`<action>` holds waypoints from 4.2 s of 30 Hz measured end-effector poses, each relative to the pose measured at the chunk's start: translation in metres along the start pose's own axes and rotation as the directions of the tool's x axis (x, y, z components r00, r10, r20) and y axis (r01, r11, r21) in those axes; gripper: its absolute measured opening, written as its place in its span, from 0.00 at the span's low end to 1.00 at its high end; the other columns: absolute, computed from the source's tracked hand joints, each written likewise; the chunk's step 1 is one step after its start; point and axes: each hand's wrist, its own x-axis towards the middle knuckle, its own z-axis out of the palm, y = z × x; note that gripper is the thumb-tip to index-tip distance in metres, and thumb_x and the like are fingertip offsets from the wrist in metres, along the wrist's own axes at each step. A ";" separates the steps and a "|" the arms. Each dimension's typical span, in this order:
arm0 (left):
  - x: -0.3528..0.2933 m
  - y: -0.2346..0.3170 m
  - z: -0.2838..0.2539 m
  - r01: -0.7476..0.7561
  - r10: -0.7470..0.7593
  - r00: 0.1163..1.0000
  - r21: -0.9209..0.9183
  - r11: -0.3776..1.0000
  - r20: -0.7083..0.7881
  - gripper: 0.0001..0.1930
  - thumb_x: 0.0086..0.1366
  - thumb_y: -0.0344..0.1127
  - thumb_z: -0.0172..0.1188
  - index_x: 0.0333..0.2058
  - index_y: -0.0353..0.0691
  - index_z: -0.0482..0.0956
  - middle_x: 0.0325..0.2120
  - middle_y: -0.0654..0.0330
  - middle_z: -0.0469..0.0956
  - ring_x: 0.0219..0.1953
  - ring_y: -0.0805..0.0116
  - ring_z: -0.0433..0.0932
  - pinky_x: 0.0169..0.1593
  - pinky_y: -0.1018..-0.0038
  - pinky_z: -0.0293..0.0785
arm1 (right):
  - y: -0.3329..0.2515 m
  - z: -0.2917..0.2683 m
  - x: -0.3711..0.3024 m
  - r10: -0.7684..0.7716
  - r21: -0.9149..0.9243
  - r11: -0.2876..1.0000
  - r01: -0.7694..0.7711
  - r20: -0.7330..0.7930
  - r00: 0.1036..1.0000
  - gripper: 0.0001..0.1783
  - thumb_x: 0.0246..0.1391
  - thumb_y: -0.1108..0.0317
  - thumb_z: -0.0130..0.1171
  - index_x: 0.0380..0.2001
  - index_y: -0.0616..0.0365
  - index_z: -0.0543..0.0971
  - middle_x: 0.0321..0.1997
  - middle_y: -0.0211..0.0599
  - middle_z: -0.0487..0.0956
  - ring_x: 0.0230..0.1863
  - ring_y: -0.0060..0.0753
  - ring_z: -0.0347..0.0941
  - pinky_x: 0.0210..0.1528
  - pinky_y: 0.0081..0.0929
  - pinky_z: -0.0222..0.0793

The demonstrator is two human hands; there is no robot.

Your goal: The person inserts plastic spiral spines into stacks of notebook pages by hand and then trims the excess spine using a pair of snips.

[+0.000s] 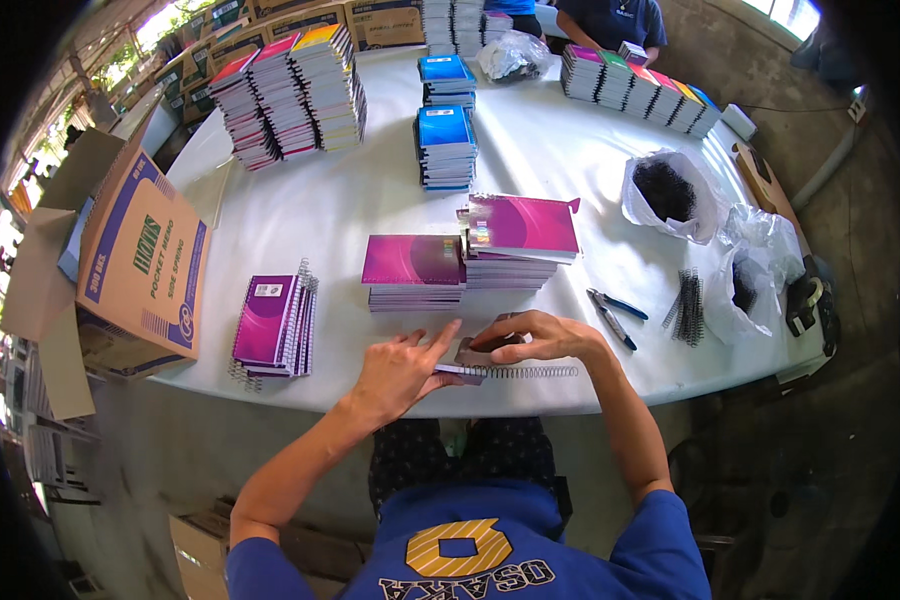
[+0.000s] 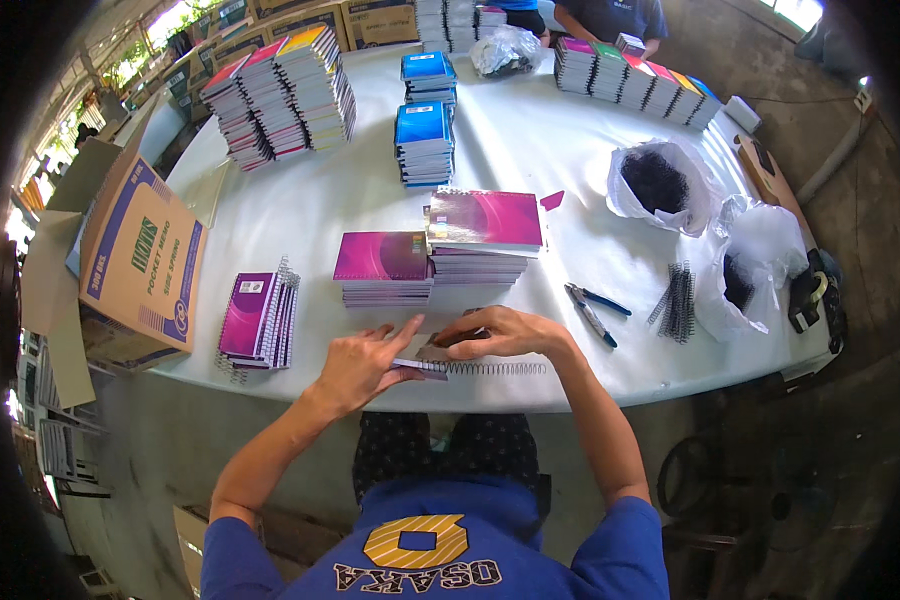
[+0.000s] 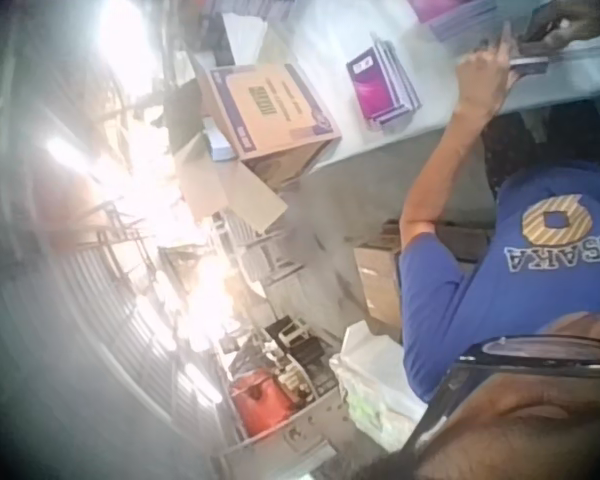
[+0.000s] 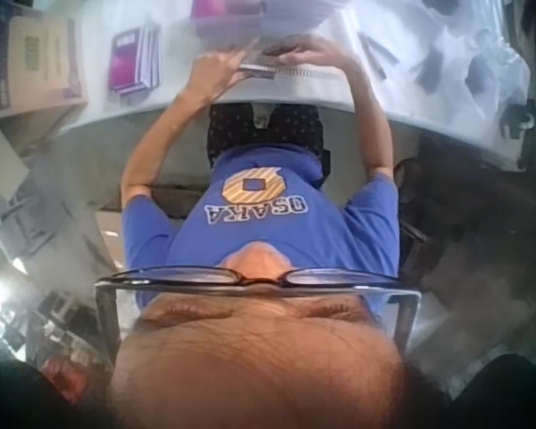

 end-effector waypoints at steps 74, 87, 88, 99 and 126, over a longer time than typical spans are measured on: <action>-0.017 -0.008 0.037 0.283 -0.381 0.889 -0.959 0.015 0.256 0.26 0.63 0.40 0.66 0.57 0.32 0.74 0.56 0.58 0.76 0.54 0.75 0.73 0.59 0.76 0.67 | -0.102 0.111 -0.073 -0.672 0.020 0.538 0.842 -0.592 0.444 0.12 0.62 0.68 0.54 0.33 0.59 0.86 0.27 0.41 0.79 0.28 0.39 0.72 0.34 0.38 0.68; -0.019 -0.010 0.039 0.249 -0.412 0.885 -0.968 0.024 0.217 0.28 0.62 0.40 0.67 0.57 0.29 0.73 0.56 0.56 0.75 0.53 0.73 0.73 0.53 0.77 0.72 | -0.135 0.138 -0.057 -0.856 0.086 0.323 0.942 -0.399 0.330 0.11 0.59 0.60 0.63 0.45 0.38 0.84 0.30 0.39 0.77 0.28 0.36 0.69 0.33 0.37 0.60; -0.020 -0.010 0.038 0.274 -0.416 0.877 -0.961 0.022 0.241 0.28 0.62 0.40 0.67 0.57 0.29 0.73 0.56 0.56 0.75 0.53 0.72 0.73 0.54 0.77 0.72 | -0.135 0.137 -0.057 -0.863 0.062 0.320 0.945 -0.394 0.318 0.10 0.61 0.59 0.61 0.45 0.38 0.84 0.30 0.39 0.77 0.28 0.36 0.68 0.33 0.37 0.60; -0.025 -0.011 0.040 0.253 -0.426 0.880 -0.966 0.046 0.210 0.26 0.63 0.39 0.67 0.57 0.32 0.74 0.57 0.55 0.74 0.56 0.70 0.73 0.57 0.74 0.72 | -0.134 0.131 -0.058 -0.867 0.263 0.270 0.926 -0.352 0.353 0.15 0.67 0.53 0.51 0.39 0.47 0.83 0.30 0.43 0.78 0.27 0.32 0.69 0.34 0.40 0.61; -0.008 0.032 -0.002 0.198 -0.471 0.855 -0.701 0.685 -0.218 0.41 0.53 0.08 0.48 0.64 0.50 0.66 0.57 0.54 0.74 0.49 0.59 0.81 0.49 0.72 0.81 | -0.046 0.128 -0.014 -0.338 -0.622 0.748 -0.232 -0.657 0.674 0.26 0.52 0.61 0.66 0.54 0.56 0.76 0.43 0.44 0.74 0.44 0.42 0.70 0.43 0.38 0.64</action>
